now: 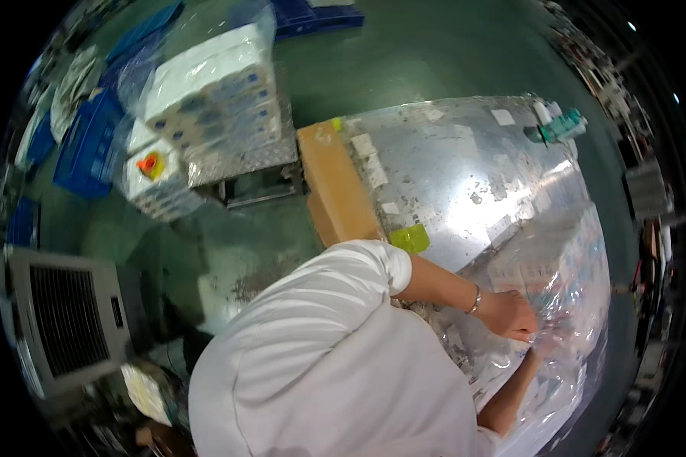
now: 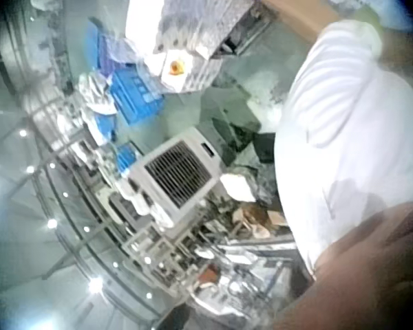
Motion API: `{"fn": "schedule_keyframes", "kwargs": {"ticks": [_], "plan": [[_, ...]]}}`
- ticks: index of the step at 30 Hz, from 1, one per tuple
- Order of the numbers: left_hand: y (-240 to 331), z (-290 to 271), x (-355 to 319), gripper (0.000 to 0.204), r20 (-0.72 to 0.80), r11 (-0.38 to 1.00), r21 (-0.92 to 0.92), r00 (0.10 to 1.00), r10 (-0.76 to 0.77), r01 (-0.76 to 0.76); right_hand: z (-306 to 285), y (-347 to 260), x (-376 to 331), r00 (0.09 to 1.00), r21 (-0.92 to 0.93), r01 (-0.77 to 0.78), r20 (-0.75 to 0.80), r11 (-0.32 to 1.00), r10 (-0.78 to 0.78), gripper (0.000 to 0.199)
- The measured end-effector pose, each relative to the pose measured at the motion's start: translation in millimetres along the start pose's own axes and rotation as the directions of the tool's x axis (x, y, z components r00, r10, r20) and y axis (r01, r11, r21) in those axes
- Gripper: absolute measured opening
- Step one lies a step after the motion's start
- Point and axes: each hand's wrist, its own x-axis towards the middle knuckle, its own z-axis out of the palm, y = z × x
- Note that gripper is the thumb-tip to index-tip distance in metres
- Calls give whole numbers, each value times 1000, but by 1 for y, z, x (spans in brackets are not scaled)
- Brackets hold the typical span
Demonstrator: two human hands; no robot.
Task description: The person places white packs into a large clear plastic bag on a metal table and seals the bag using a tape dispenser.
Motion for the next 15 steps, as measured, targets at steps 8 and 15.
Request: {"fn": "schedule_keyframes", "kwargs": {"ticks": [8, 15], "plan": [[-9, -54, -122, 11, -334, 915, 86, 877, -346, 394, -11, -46, -140, 657, 74, -431, 709, 899, 257, 18], [28, -150, -391, 15, -727, 327, -451, -129, -674, 830, 70, -253, -186, 161, 164, -364, 981, 917, -111, 18]]}}
